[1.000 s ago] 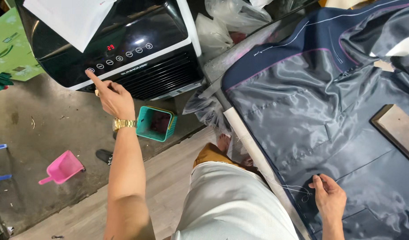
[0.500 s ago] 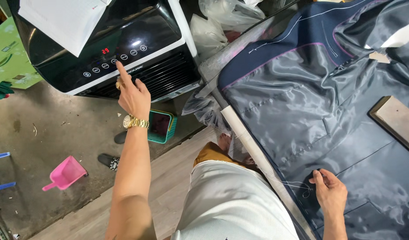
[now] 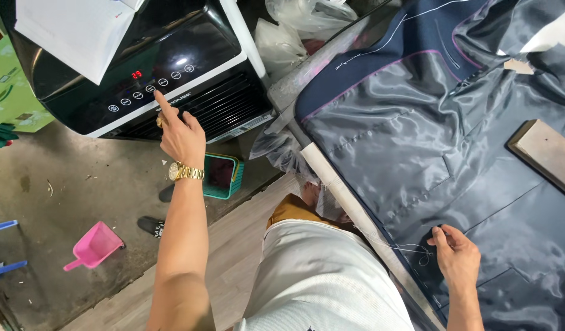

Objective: The person prepares a jacket lining for sewing by cutting thread, flattening the fabric with a wooden block, and ironing the seams. They use a needle and thread to perform hand-stitching along the lining edges and adjust controls on an air cooling unit.

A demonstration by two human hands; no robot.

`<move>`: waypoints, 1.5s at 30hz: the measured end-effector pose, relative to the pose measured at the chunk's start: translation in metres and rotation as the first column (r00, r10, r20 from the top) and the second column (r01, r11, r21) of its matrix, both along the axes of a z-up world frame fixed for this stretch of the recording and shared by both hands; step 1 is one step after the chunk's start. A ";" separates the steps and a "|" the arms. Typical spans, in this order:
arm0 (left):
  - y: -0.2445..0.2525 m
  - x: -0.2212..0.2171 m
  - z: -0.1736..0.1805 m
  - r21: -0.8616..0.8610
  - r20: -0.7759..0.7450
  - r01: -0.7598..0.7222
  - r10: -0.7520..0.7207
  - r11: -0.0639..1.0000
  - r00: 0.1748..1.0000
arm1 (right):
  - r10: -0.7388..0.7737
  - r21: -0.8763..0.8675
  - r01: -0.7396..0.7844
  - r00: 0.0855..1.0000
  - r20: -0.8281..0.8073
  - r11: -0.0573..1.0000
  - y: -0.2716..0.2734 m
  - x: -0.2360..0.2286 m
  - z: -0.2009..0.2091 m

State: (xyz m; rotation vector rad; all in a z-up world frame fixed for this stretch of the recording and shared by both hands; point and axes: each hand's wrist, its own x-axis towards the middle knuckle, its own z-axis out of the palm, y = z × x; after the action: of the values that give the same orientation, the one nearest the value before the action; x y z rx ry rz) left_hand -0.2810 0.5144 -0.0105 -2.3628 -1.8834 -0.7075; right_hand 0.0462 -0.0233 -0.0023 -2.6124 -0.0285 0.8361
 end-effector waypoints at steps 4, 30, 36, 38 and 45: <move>-0.006 0.006 0.001 -0.032 0.026 -0.003 0.004 0.999 1.000 | 0.044 0.012 -0.044 0.999 0.022 0.999 0.001 -0.001 0.003; 0.003 0.031 0.000 0.006 -0.037 0.081 -0.081 0.997 0.996 | 0.007 0.014 -0.007 1.000 -0.025 1.000 0.008 0.000 0.015; 0.004 0.032 -0.003 -0.056 -0.192 0.004 -0.015 0.998 0.981 | 0.009 0.043 -0.008 1.000 -0.022 0.999 0.004 0.002 0.009; 0.000 0.032 -0.004 0.011 -0.099 0.021 -0.019 1.000 0.995 | 0.018 0.028 -0.018 1.000 -0.011 0.999 0.002 0.003 0.005; -0.018 0.031 -0.021 0.051 0.121 0.166 -0.171 0.985 0.978 | 0.009 0.037 -0.008 0.999 -0.032 0.999 0.009 0.002 0.017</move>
State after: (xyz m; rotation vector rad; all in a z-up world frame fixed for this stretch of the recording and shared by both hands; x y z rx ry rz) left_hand -0.2499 0.4959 -0.0312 -2.5298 -1.7070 -0.9192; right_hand 0.0479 -0.0143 0.0144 -2.5656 -0.0454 0.8724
